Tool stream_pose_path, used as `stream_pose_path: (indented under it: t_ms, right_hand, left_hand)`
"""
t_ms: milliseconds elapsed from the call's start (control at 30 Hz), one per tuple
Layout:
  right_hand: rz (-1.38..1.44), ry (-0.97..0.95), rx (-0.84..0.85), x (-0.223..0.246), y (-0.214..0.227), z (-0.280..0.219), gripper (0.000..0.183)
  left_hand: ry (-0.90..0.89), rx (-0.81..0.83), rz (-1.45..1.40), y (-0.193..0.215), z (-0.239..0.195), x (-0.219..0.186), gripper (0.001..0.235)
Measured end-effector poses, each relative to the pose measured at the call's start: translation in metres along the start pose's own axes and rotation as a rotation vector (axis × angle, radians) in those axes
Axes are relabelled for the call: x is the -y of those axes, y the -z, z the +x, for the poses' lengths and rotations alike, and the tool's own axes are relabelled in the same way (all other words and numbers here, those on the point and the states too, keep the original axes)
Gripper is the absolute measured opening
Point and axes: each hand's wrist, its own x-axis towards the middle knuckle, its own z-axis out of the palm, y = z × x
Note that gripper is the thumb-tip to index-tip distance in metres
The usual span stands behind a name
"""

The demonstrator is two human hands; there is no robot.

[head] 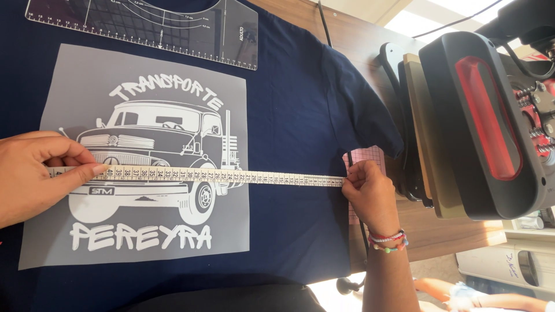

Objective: The person measures a navy blue t-shirt with a truck graphic using a flexible measuring tape and a clear plastic ruler. They then cut strips of white tape and place them along the top and bottom edges of the graphic to mark alignment.

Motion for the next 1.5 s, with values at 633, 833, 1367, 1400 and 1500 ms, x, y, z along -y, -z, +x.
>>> stream_pose_path:
  t_ms: [633, 833, 1367, 1400, 1500]
  right_hand:
    - [0.022, -0.052, 0.008, 0.005, 0.002, -0.002, 0.019]
    - [0.01, -0.011, -0.002, 0.0, -0.001, -0.003, 0.017]
    - [-0.015, 0.378, -0.305, 0.017, 0.03, -0.015, 0.022]
    - [0.005, 0.35, -0.287, 0.023, 0.035, -0.013, 0.023]
    - [0.079, 0.596, -0.378, 0.037, 0.04, 0.003, 0.023]
  left_hand:
    - [0.174, 0.109, 0.097, 0.009, 0.003, -0.015, 0.016]
    - [0.177, 0.119, 0.161, 0.01, 0.005, -0.015, 0.018]
    - [0.189, 0.281, 0.117, 0.053, -0.059, -0.035, 0.012]
    - [0.196, 0.299, 0.046, 0.051, -0.073, -0.029, 0.009]
    - [0.072, 0.371, 0.11, 0.035, -0.104, 0.004, 0.035]
